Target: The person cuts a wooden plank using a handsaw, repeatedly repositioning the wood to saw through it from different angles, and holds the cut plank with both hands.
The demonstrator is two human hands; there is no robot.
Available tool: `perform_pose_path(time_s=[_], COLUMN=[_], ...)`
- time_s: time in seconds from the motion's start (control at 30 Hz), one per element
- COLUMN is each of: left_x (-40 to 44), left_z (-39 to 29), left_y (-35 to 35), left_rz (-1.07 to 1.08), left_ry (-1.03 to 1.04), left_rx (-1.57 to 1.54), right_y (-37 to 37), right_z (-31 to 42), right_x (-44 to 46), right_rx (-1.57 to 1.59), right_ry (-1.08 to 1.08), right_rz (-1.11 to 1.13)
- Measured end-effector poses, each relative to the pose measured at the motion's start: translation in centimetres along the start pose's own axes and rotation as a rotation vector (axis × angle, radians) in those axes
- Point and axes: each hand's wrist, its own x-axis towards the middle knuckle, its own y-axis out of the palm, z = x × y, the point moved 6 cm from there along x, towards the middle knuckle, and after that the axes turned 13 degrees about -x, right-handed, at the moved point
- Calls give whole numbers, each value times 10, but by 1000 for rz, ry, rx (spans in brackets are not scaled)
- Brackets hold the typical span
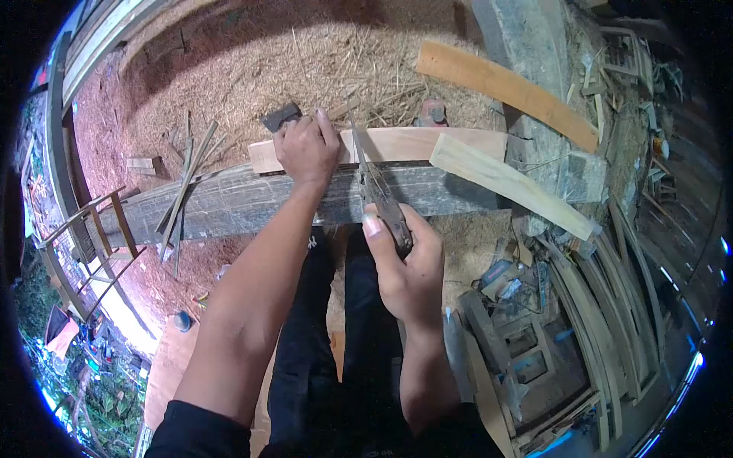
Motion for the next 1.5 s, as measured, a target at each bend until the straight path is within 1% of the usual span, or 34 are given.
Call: perform_pose_path(time_s=[0.03,0.07,0.1,0.17,0.2,0.23,0.3,0.33,0.37,0.4,0.43,0.5,0.53,0.57,0.63,0.7,0.77,0.83,0.9,0.93,0.97,1.03,1.07,1.1,1.17,1.2,1.23,1.3,1.33,1.37,1.43,1.47,1.5], left_x=[-2,-7,-8,-15,-21,-25,-30,-34,-41,-49,-57,-71,-76,-81,-94,-94,-95,-95,-93,-93,-96,-96,-98,-99,-99,-100,-100,-98,-98,-97,-90,-87,-85], left_z=[-2,-1,1,-4,-1,0,5,5,7,15,22,30,30,33,32,23,12,-5,-19,-28,-37,-57,-68,-79,-101,-112,-123,-145,-155,-166,-186,-195,-203], left_y=[-6,-11,-21,-37,-47,-60,-84,-104,-123,-140,-159,-204,-228,-251,-303,-351,-394,-435,-468,-480,-489,-508,-515,-522,-532,-535,-539,-544,-544,-544,-545,-544,-542], left_rz=[18,124,113,224,285,272,350,269,243,219,196,150,124,133,129,126,122,132,81,96,116,104,109,114,105,110,114,86,84,86,107,130,152], left_ry=[58,90,103,280,302,314,249,273,290,257,226,181,196,174,165,167,158,169,202,199,192,192,182,172,175,190,205,226,249,274,278,256,233], left_rx=[-44,-115,-120,-225,-249,-247,-208,-228,-225,-163,-102,-91,-92,-84,-73,-62,-65,-77,-99,-95,-94,-122,-150,-179,-188,-204,-220,-220,-229,-237,-230,-238,-246], right_y=[-1,-3,-5,-5,-4,-1,6,5,3,-3,-8,-12,-10,-14,-21,-25,-24,-21,-20,-21,-24,-29,-33,-38,-46,-53,-59,-73,-77,-84,-94,-101,-110], right_z=[-4,-7,-11,-25,-29,-33,-28,-21,-13,-3,7,21,29,37,57,73,82,83,92,96,98,121,128,129,136,143,143,151,152,151,163,165,168], right_x=[-3,-6,-12,-26,-34,-44,-68,-83,-97,-109,-122,-144,-158,-172,-208,-237,-268,-292,-312,-317,-326,-350,-358,-359,-364,-368,-369,-366,-361,-359,-370,-367,-366], right_rx=[5,-69,-144,-142,-152,-160,-124,-47,31,33,43,17,38,45,-225,-218,-232,-210,-177,-213,-214,-313,-423,-421,-634,-630,-628,-706,-787,-782,-912,-996,-995], right_ry=[-18,-31,-39,-57,-83,-111,-187,-187,-188,-165,-196,-213,-295,-321,-443,-523,-496,-523,-749,-758,-778,-774,-760,-771,-1020,-890,-901,-1039,-1012,-1014,-1073,-968,-966], right_rz=[-7,-47,-86,-106,-133,-161,-174,-216,-256,-255,-262,-213,-192,-195,-234,-262,-230,-205,-239,-200,-203,-196,-193,-196,-412,-324,-325,-413,-410,-417,-447,-357,-364])
